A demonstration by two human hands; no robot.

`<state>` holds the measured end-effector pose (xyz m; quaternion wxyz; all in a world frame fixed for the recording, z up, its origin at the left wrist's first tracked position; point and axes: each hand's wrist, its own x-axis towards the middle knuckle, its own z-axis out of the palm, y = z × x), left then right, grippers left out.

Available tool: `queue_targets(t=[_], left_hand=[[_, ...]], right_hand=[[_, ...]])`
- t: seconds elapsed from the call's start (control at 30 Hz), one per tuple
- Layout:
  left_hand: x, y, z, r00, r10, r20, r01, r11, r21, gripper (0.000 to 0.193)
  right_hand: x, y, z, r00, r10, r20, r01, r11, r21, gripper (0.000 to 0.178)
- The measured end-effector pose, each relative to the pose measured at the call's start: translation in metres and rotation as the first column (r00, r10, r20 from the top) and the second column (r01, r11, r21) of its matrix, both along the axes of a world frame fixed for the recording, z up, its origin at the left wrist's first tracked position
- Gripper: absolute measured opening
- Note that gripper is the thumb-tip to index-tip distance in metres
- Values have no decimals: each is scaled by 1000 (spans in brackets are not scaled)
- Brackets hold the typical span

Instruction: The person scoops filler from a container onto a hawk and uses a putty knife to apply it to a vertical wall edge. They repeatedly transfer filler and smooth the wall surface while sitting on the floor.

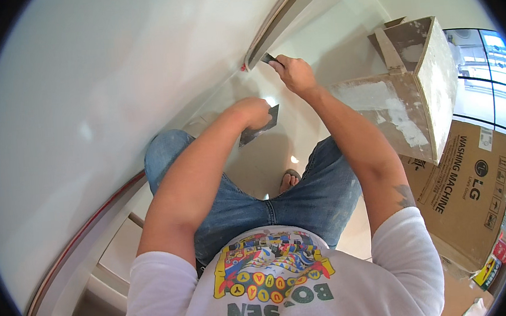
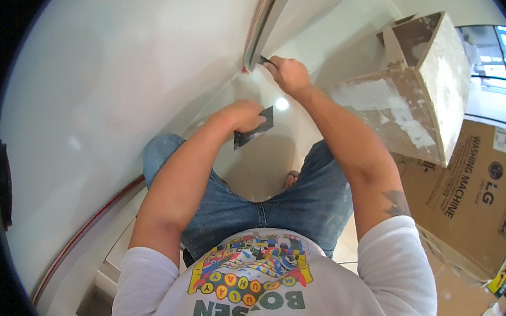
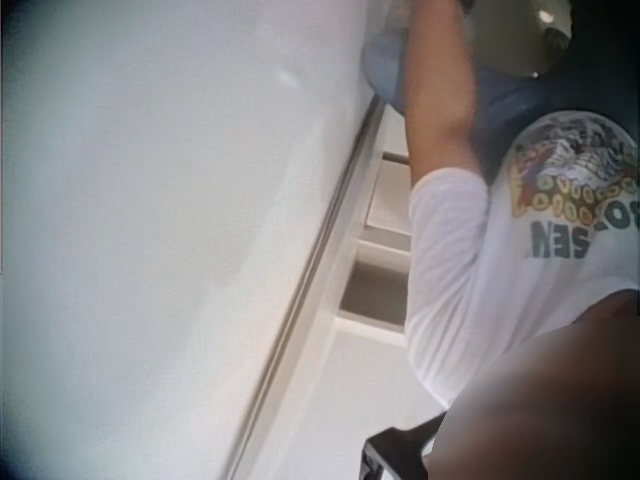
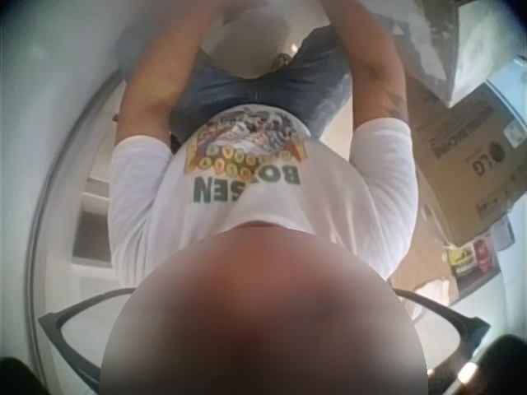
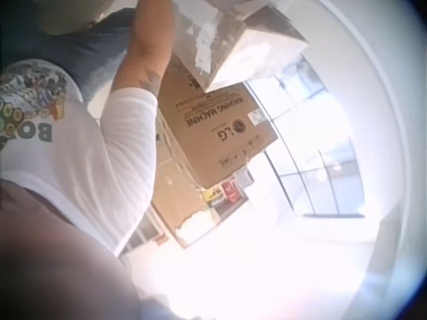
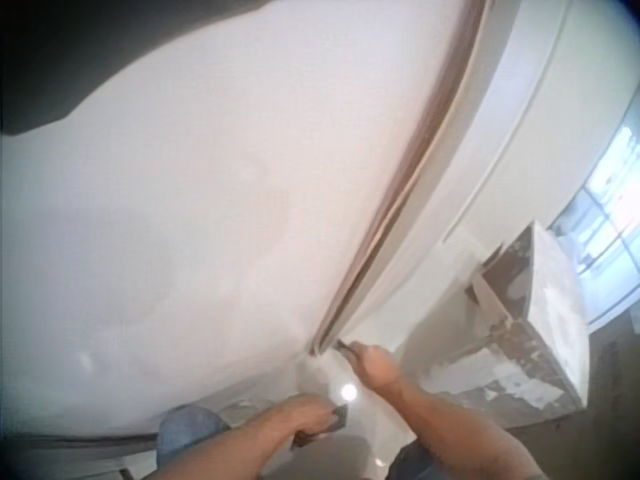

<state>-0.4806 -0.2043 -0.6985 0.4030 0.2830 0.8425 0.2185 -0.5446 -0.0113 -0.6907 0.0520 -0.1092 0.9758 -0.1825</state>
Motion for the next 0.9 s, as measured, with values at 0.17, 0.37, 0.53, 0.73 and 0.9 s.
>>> queue_targets(t=[0.17,0.37,0.53,0.73,0.9], left_hand=[[0,2,5,1000,23,10,-24,999,41,36],[-3,-1,11,999,-9,-41,13,994,105,36],[-3,-3,18,999,30,-39,-25,994,107,36],[-7,-2,30,998,65,-7,-64,994,87,37],[-8,-1,32,998,65,-11,-64,995,82,37]], right_hand=[[-1,-9,-7,995,-82,-59,84,996,23,37],[-7,-14,-20,983,-145,-108,151,987,51,33],[-6,-10,-31,975,-203,-92,203,979,-15,32],[3,0,-12,987,-115,-111,117,993,12,34],[-10,-3,2,985,-68,-160,81,994,76,35]])
